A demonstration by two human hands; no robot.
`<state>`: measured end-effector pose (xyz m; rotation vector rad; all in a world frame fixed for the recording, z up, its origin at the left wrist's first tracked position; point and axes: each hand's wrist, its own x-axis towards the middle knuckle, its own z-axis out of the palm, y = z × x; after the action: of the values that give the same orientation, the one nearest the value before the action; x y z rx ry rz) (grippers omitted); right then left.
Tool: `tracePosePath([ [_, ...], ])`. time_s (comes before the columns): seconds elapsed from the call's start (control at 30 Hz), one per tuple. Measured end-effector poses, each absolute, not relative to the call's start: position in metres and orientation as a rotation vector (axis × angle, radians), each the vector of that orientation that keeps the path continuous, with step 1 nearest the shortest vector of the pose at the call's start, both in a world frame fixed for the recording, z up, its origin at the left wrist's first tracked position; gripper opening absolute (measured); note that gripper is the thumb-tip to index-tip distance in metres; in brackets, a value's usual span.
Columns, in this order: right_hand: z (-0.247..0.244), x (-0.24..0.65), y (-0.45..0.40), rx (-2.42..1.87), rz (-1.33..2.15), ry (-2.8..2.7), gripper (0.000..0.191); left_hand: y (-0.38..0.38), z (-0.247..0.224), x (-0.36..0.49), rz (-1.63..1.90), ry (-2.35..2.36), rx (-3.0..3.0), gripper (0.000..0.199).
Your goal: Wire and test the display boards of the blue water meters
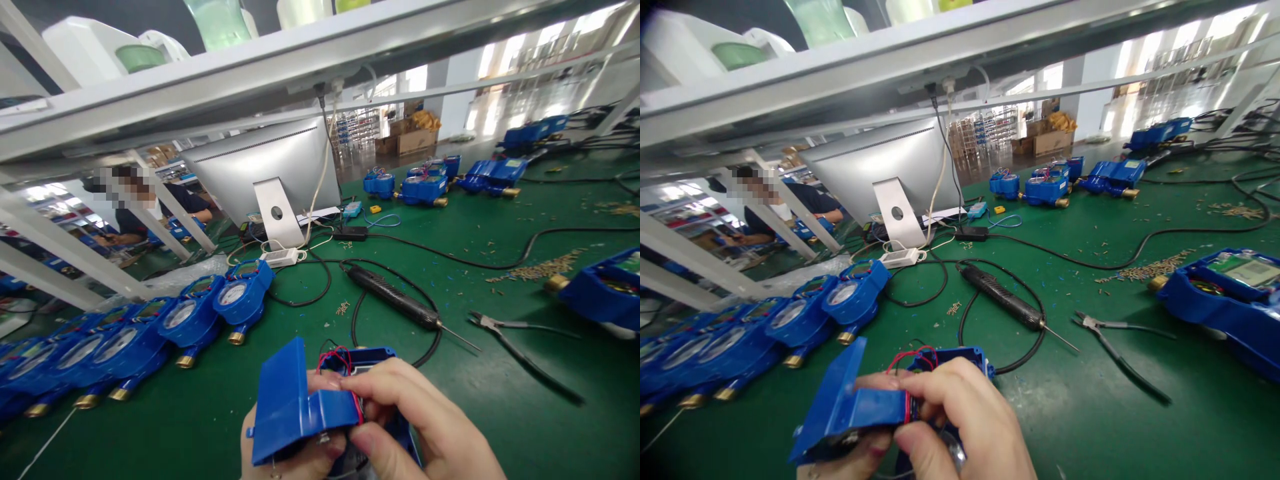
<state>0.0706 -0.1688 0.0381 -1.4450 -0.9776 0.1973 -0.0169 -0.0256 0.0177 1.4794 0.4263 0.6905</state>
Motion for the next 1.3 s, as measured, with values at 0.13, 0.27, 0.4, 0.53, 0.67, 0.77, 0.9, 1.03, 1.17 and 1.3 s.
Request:
tracePosePath([
  [0.13, 0.035, 0.074, -0.169, -1.43, 0.202, -1.029, 0.036, -0.024, 0.017, -0.012, 0.81, 0.27, 1.533, 0.032],
  [0.27, 0.034, 0.075, -0.168, -1.362, 0.281, -0.985, 0.036, -0.027, 0.025, -0.006, 0.838, 0.272, 1.497, 0.03],
  [0.4, 0.032, 0.073, -0.169, -1.246, 0.325, -0.929, 0.048, -0.029, 0.03, -0.006, 0.834, 0.289, 1.534, 0.028],
  [0.53, 0.03, 0.074, -0.169, -1.282, 0.247, -0.997, 0.041, -0.027, 0.024, -0.009, 0.812, 0.309, 1.583, 0.03],
  [0.67, 0.03, 0.078, -0.17, -1.369, 0.108, -1.111, 0.026, -0.022, 0.017, -0.009, 0.782, 0.27, 1.637, 0.032],
  [0.77, 0.029, 0.08, -0.17, -1.376, 0.054, -1.118, 0.019, -0.022, 0.016, -0.01, 0.753, 0.241, 1.677, 0.039],
  [0.9, 0.029, 0.084, -0.174, -1.394, 0.115, -1.051, 0.013, -0.027, 0.025, -0.012, 0.546, 0.356, 1.515, 0.032],
  [1.03, 0.035, 0.099, -0.184, -1.557, -0.048, -1.207, 0.029, -0.024, 0.045, -0.006, 0.375, 0.291, 1.499, 0.022],
  [1.17, 0.053, 0.117, -0.188, -1.75, -0.287, -1.546, 0.052, -0.017, 0.058, 0.002, 0.17, 0.122, 1.56, 0.023],
  [1.3, 0.067, 0.124, -0.183, -1.705, -0.348, -1.78, 0.047, -0.015, 0.066, 0.007, 0.105, 0.084, 1.752, 0.02],
])
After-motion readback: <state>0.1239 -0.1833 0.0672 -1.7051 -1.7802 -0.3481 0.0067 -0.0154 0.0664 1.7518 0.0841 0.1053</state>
